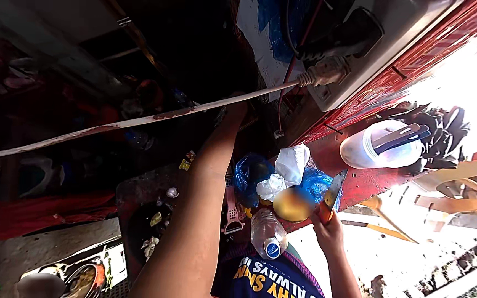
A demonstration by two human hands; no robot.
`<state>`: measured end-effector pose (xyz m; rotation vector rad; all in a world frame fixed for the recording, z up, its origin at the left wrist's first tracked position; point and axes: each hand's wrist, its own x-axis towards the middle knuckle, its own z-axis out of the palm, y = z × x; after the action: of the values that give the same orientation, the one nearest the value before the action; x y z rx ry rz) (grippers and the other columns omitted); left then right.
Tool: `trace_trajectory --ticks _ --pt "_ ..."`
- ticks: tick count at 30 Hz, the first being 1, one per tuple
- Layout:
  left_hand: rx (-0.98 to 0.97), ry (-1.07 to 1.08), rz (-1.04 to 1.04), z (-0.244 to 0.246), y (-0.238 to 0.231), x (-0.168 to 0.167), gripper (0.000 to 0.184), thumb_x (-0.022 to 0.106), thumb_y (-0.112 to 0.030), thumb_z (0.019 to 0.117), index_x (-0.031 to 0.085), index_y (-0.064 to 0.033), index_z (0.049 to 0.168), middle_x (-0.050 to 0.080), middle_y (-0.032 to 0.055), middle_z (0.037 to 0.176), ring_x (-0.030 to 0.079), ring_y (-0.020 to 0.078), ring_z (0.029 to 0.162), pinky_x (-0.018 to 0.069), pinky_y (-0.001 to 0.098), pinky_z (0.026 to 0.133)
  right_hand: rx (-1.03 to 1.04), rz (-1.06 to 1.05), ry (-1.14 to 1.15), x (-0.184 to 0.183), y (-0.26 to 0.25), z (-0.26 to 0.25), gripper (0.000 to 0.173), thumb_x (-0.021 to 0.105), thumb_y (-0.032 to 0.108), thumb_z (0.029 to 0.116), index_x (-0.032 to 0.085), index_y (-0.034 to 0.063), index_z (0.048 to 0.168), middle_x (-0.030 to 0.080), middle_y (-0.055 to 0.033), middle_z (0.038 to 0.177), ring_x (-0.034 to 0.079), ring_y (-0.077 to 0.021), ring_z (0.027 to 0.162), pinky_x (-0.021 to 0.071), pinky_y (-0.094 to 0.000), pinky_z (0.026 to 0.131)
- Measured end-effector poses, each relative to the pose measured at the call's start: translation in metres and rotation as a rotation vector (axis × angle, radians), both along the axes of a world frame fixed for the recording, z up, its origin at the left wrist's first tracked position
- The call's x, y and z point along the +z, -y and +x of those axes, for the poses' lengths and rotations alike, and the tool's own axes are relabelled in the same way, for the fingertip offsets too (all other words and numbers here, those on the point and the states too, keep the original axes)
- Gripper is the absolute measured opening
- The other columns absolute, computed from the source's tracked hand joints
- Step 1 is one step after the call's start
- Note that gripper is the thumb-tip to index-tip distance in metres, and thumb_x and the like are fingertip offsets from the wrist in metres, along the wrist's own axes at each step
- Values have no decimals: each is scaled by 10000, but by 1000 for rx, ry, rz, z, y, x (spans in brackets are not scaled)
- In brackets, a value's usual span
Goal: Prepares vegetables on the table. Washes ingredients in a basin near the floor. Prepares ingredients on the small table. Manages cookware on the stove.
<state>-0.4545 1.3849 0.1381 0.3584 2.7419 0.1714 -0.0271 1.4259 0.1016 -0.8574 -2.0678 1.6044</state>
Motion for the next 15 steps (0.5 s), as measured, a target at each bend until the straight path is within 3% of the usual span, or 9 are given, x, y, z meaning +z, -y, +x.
trace_trajectory --ticks 4,6,8,10,11,15 --pt "53 -31 116 -11 12 -5 422 556 -329 1038 641 -15 1306 624 263 1335 586 463 1256 466 675 981 1 46 -23 2 -2 5 200 592 92 903 607 -69 1020 706 -29 899 657 25 756 534 -139 663" --pt "87 -16 324 -18 25 -9 445 537 -345 1051 631 -4 1321 624 267 1332 590 448 1259 455 660 1019 4 43 -47 3 -4 8 196 589 85 908 604 -68 1029 706 -20 902 658 31 766 542 -138 676" --pt "176 82 627 -19 40 -7 423 525 -291 1071 612 40 1318 644 261 1281 635 378 1188 490 562 1025 0 26 -70 7 -5 9 211 589 70 909 592 -89 1049 705 -22 901 672 23 769 561 -147 690" --pt "358 272 929 -5 54 0 367 505 -253 1081 578 19 1317 642 171 1156 628 218 943 532 375 834 -2 1 -69 13 -7 8 232 592 66 920 564 -93 1086 679 -7 879 663 16 736 568 -161 679" --pt "453 399 1054 2 63 5 362 485 -253 1089 551 -5 1344 632 141 1148 622 184 907 540 334 805 -2 2 -76 16 -9 6 245 595 67 918 551 -92 1099 668 2 854 655 11 701 570 -169 653" --pt "676 682 1413 40 102 17 326 434 -295 1095 545 -45 1272 666 83 1004 675 156 785 589 283 698 102 -56 -179 26 -24 -1 382 511 162 988 445 -92 1265 581 72 783 565 8 606 523 -197 567"
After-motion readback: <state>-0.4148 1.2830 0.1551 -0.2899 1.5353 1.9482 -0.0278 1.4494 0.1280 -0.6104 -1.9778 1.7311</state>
